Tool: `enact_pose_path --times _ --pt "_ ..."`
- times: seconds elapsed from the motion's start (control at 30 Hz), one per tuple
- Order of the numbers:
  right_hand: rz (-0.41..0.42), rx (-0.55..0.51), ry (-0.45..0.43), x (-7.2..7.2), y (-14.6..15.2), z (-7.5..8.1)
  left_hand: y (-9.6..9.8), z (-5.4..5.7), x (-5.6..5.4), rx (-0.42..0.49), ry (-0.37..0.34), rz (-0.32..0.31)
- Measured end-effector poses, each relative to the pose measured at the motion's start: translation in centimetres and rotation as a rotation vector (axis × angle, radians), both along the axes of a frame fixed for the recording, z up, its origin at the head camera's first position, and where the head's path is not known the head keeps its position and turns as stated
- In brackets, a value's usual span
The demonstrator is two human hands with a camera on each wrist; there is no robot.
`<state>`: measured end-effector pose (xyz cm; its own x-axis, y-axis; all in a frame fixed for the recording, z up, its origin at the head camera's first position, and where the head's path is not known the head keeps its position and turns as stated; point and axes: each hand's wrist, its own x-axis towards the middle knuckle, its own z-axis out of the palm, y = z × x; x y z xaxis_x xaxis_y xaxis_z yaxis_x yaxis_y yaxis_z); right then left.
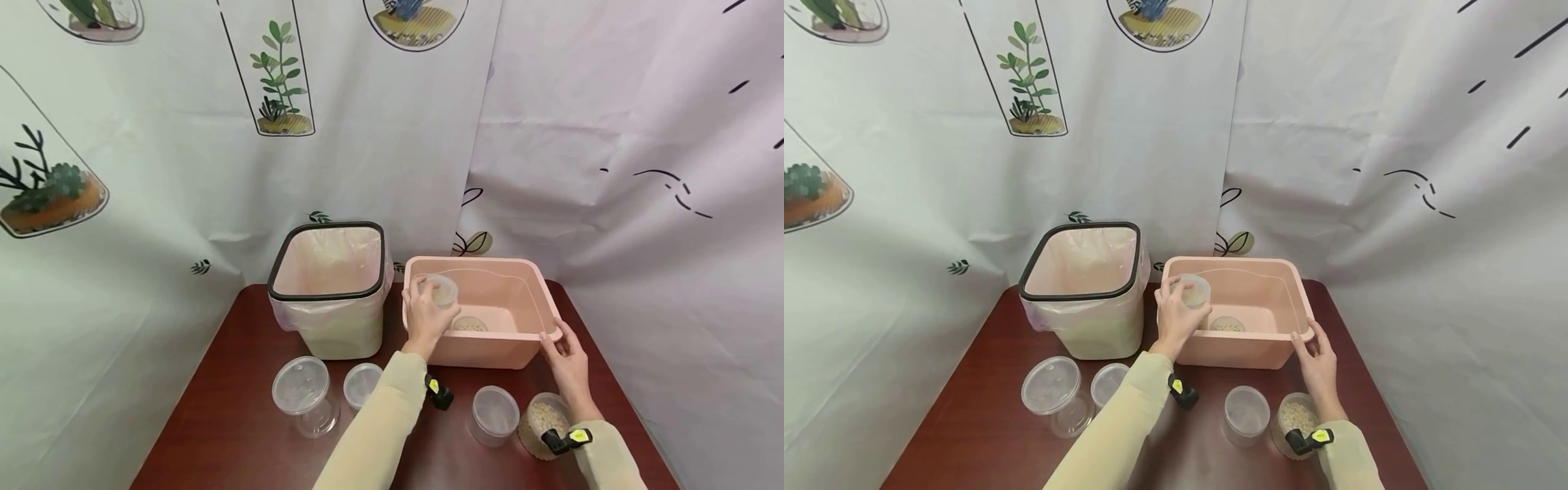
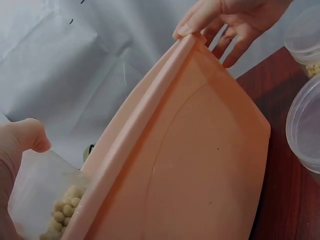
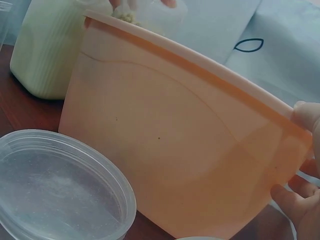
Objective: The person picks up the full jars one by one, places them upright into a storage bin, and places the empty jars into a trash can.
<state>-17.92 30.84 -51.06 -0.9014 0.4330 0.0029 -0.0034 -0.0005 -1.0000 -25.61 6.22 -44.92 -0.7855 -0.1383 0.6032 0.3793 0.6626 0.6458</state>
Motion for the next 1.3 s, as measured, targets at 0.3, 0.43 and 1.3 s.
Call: enact_pose_path --times 0.3,0.43,1.3 --pt "-0.008 -0.007 -0.026 0.0 -0.1 -0.2 0.0 -0.9 0.2 -0.066 -0.184 -0.011" --pt "-0.009 -0.020 -0.030 0.1 -0.2 -0.1 0.0 -1.2 0.1 -0.072 -0.261 -0.025" --pt "0.037 0.052 0.017 -0.4 0.7 -1.2 0.1 -1.2 -1.0 -0.364 -0.436 -0.072"
